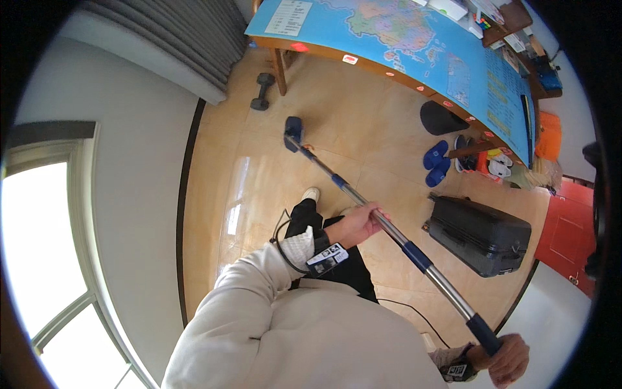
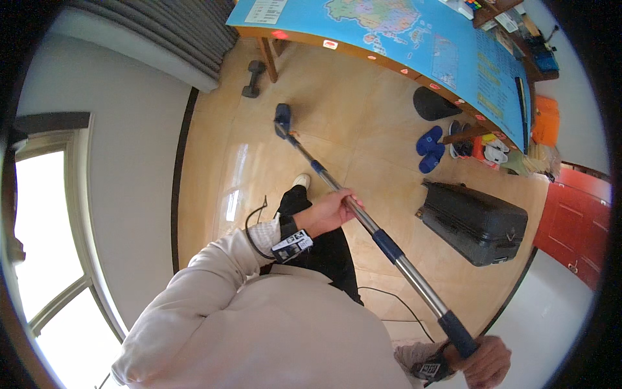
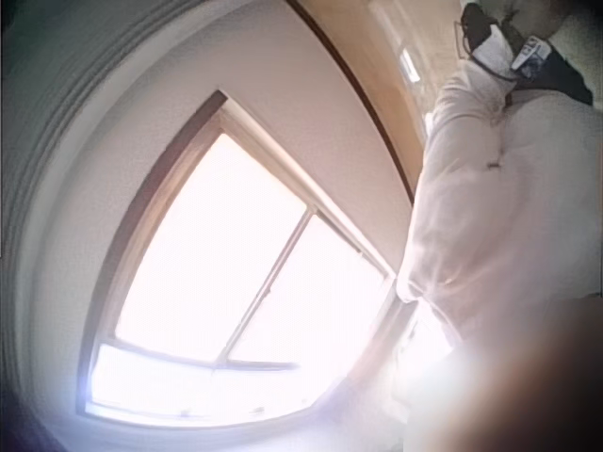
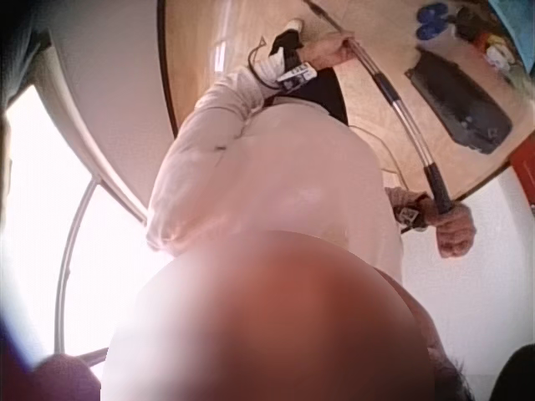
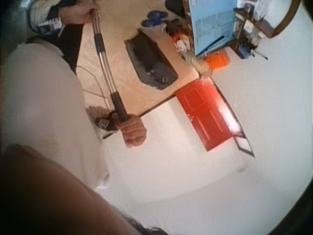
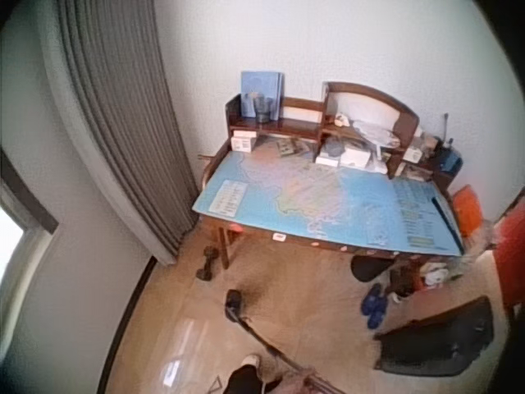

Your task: The person rinses a mop head at an outdoor sink, then enters a house and mops the tiled floor of a bedroom. The person moves the mop back and forth across the floor, covering areas near the bed, window, and a desk.

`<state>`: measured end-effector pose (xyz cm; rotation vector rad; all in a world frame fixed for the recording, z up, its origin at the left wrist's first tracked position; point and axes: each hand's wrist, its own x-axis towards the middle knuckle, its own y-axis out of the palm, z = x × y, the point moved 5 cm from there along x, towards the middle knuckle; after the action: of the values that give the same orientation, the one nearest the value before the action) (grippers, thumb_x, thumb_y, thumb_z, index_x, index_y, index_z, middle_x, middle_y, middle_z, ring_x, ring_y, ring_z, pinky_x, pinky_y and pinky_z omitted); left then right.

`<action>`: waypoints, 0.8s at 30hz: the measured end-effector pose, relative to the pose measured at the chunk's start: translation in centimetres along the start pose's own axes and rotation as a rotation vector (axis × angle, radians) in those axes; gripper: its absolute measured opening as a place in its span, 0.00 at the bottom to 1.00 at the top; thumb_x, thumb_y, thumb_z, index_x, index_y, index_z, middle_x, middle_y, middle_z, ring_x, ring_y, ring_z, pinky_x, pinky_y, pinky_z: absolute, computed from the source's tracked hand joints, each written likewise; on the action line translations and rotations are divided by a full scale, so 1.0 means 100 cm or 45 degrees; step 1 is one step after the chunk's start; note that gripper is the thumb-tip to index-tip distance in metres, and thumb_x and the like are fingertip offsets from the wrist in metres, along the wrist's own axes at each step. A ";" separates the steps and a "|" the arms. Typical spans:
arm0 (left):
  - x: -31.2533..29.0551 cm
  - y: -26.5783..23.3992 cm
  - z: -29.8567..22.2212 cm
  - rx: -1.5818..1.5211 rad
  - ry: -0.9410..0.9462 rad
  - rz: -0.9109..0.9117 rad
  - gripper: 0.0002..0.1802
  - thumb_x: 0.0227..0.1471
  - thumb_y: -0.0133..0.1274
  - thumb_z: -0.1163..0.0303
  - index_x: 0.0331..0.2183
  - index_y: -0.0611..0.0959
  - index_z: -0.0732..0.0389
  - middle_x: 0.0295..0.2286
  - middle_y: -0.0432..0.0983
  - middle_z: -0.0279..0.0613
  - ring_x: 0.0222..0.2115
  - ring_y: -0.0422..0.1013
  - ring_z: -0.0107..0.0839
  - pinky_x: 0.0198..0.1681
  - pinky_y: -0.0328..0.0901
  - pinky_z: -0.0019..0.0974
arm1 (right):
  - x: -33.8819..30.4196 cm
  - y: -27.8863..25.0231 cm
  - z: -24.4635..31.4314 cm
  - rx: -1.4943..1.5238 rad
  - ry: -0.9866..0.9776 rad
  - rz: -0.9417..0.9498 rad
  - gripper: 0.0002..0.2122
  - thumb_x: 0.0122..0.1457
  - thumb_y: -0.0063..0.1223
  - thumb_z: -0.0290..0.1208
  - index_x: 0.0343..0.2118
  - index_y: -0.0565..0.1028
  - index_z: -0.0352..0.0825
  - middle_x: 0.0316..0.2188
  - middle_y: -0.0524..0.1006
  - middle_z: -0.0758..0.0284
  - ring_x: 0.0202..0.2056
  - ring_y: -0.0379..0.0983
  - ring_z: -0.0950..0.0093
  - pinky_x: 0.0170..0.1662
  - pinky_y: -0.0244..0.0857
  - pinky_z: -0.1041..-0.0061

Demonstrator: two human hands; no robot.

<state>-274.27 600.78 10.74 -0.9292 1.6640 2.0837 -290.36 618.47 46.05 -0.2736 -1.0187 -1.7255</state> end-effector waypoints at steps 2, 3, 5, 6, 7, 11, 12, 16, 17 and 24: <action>-0.012 -0.017 -0.016 -0.063 0.103 -0.101 0.10 0.50 0.38 0.72 0.19 0.67 0.63 0.19 0.68 0.42 0.25 0.67 0.36 0.36 0.64 0.36 | -0.004 -0.021 -0.013 -0.102 0.133 -0.177 0.11 0.37 0.54 0.24 0.06 0.64 0.37 0.03 0.65 0.71 0.06 0.63 0.81 0.16 0.68 0.77; -0.017 -0.027 -0.025 -0.101 0.163 -0.139 0.10 0.50 0.38 0.72 0.20 0.67 0.63 0.19 0.68 0.42 0.25 0.67 0.36 0.36 0.64 0.36 | 0.001 -0.028 -0.027 0.005 0.181 -0.023 0.10 0.37 0.56 0.25 0.07 0.67 0.38 0.04 0.66 0.73 0.06 0.64 0.82 0.19 0.70 0.74; -0.025 -0.053 -0.043 -0.239 0.232 -0.215 0.10 0.50 0.37 0.72 0.20 0.67 0.63 0.17 0.66 0.43 0.25 0.66 0.37 0.35 0.64 0.39 | 0.012 -0.032 -0.064 0.061 0.416 0.340 0.08 0.37 0.57 0.24 0.10 0.68 0.37 0.06 0.67 0.71 0.08 0.65 0.82 0.19 0.69 0.76; -0.031 -0.069 -0.053 -0.206 0.291 -0.276 0.10 0.50 0.37 0.72 0.20 0.67 0.63 0.17 0.65 0.43 0.25 0.65 0.37 0.35 0.63 0.39 | 0.006 -0.033 -0.082 0.032 0.431 0.223 0.08 0.38 0.56 0.24 0.11 0.68 0.37 0.07 0.68 0.70 0.10 0.66 0.81 0.18 0.68 0.77; -0.036 -0.085 -0.063 -0.187 0.338 -0.334 0.10 0.49 0.37 0.71 0.19 0.67 0.64 0.16 0.64 0.43 0.24 0.65 0.37 0.36 0.63 0.40 | -0.001 -0.030 -0.100 0.004 0.460 0.097 0.07 0.38 0.55 0.23 0.12 0.68 0.36 0.09 0.68 0.69 0.11 0.66 0.80 0.18 0.67 0.78; -0.057 -0.142 -0.095 -0.465 0.409 -0.324 0.10 0.49 0.35 0.71 0.19 0.65 0.63 0.15 0.63 0.42 0.21 0.63 0.37 0.34 0.62 0.39 | 0.005 0.004 -0.182 0.317 0.625 0.558 0.08 0.35 0.52 0.20 0.11 0.65 0.36 0.11 0.67 0.67 0.14 0.64 0.71 0.20 0.62 0.77; -0.063 -0.155 -0.101 -0.469 0.438 -0.325 0.10 0.48 0.36 0.71 0.19 0.64 0.63 0.15 0.63 0.42 0.20 0.63 0.36 0.34 0.62 0.38 | 0.003 0.012 -0.192 0.216 0.699 0.530 0.08 0.33 0.52 0.19 0.10 0.64 0.36 0.11 0.67 0.67 0.14 0.64 0.70 0.21 0.61 0.75; -0.067 -0.195 -0.108 -0.397 0.491 -0.673 0.08 0.46 0.39 0.75 0.17 0.64 0.61 0.12 0.61 0.38 0.17 0.61 0.31 0.32 0.62 0.36 | -0.008 0.026 -0.220 -0.007 0.909 0.641 0.09 0.30 0.49 0.17 0.09 0.61 0.35 0.10 0.63 0.66 0.15 0.62 0.66 0.22 0.59 0.71; -0.060 -0.195 -0.103 -0.351 0.463 -0.663 0.08 0.46 0.39 0.75 0.18 0.64 0.61 0.12 0.61 0.38 0.17 0.61 0.31 0.31 0.63 0.36 | -0.008 0.022 -0.213 0.009 0.830 0.615 0.09 0.30 0.48 0.16 0.09 0.61 0.35 0.10 0.63 0.65 0.14 0.62 0.66 0.21 0.59 0.71; 0.031 -0.105 0.003 0.028 0.241 -0.322 0.06 0.46 0.40 0.77 0.20 0.65 0.61 0.16 0.59 0.37 0.20 0.60 0.29 0.28 0.60 0.33 | -0.002 -0.033 -0.078 0.102 0.695 0.376 0.13 0.35 0.50 0.18 0.06 0.58 0.36 0.06 0.61 0.65 0.06 0.58 0.71 0.10 0.54 0.74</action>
<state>-270.24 603.43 0.87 -1.2915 1.5583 1.8551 -290.86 613.12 39.54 0.0965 -0.6067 -1.3761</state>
